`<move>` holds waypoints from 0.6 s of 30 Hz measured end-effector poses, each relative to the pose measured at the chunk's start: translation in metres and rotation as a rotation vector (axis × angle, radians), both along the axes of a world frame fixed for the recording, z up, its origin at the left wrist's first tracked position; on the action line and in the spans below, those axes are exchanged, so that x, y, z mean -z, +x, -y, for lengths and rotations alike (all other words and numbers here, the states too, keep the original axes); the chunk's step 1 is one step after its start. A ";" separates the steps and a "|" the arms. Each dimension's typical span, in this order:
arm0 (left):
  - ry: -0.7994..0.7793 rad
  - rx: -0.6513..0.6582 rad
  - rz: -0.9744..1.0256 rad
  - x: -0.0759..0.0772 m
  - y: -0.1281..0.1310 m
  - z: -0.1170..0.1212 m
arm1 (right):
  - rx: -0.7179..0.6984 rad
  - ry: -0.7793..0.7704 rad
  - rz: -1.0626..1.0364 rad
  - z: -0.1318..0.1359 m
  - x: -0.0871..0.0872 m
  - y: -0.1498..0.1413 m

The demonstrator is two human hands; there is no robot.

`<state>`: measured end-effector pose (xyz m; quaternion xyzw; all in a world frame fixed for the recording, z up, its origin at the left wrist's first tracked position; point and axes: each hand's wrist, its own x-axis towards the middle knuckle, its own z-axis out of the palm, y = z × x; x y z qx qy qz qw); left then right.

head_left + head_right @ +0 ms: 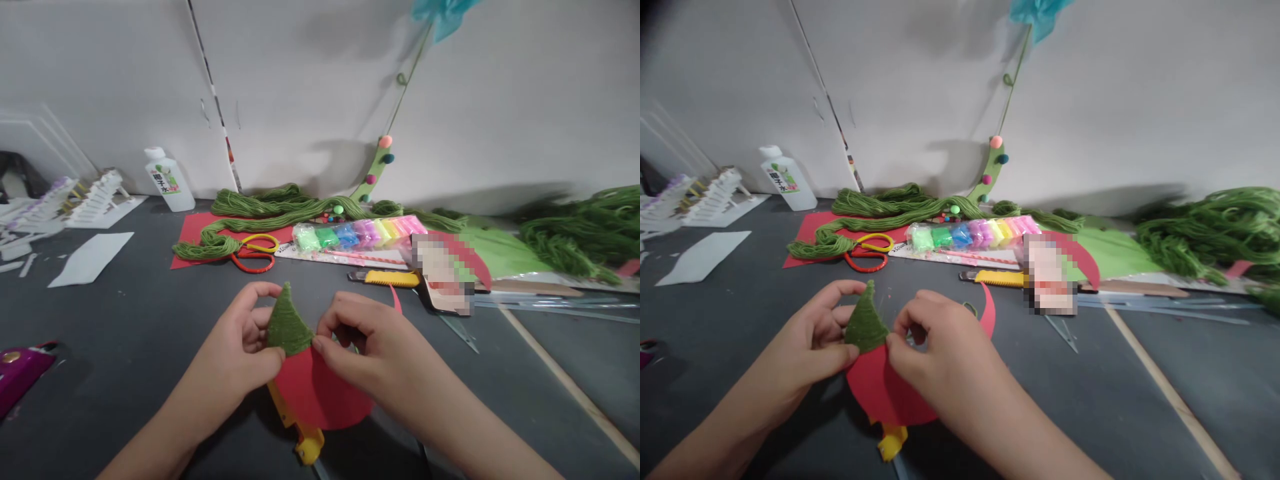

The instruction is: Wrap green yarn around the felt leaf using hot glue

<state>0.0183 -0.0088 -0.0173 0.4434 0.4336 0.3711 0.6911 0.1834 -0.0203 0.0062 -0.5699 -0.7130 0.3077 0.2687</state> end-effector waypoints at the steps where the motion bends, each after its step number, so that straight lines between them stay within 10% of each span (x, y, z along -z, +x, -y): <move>1: 0.001 0.008 0.006 0.000 0.000 0.000 | -0.002 0.001 0.005 0.001 0.000 0.000; 18: 0.026 0.032 -0.116 0.000 0.001 0.002 | -0.005 -0.016 0.013 0.004 0.004 -0.003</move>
